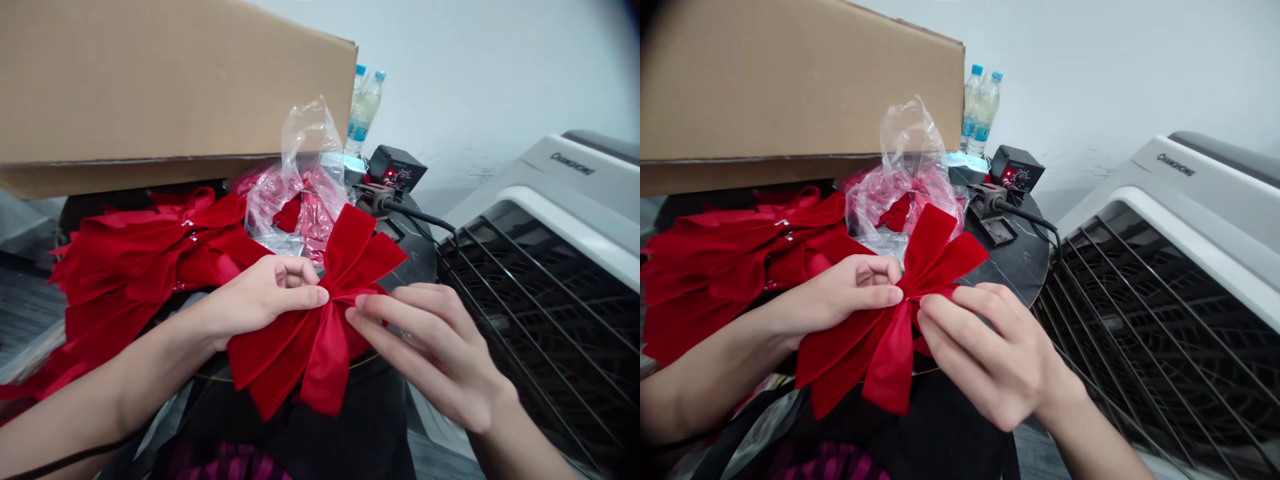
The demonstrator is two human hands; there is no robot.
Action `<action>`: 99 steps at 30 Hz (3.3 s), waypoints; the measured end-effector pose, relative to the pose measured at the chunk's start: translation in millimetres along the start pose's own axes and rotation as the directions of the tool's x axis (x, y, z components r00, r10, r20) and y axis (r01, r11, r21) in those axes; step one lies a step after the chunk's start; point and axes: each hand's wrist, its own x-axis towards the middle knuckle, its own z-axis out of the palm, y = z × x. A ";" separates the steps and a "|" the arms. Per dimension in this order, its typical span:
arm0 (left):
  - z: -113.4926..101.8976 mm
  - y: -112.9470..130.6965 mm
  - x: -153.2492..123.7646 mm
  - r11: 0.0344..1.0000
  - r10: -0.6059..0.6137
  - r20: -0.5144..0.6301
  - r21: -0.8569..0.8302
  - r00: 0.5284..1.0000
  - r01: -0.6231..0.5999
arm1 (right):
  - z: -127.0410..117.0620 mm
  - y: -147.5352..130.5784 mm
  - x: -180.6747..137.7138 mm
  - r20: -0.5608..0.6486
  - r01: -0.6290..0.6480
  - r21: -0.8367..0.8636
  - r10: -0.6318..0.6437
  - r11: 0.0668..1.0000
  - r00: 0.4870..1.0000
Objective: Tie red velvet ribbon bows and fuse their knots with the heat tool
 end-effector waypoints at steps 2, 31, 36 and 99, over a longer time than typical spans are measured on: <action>-0.6 -1.0 0.9 0.998 -0.019 -0.004 0.057 1.000 0.020 | -2.3 1.8 0.5 0.062 0.027 0.102 -0.033 0.994 0.998; -5.4 -2.4 1.3 0.901 -0.044 0.072 0.434 0.996 0.009 | 5.2 9.5 32.2 0.404 -0.236 0.274 0.111 0.932 0.908; -4.4 -4.3 -2.5 0.919 -0.098 0.139 0.394 0.985 0.035 | -1.1 9.1 32.8 0.480 -0.325 0.293 0.156 0.899 0.863; 8.5 -1.9 -6.8 0.874 0.405 -0.411 0.436 0.817 -0.214 | 49.5 -54.5 33.7 0.133 -0.750 0.605 0.895 0.266 0.425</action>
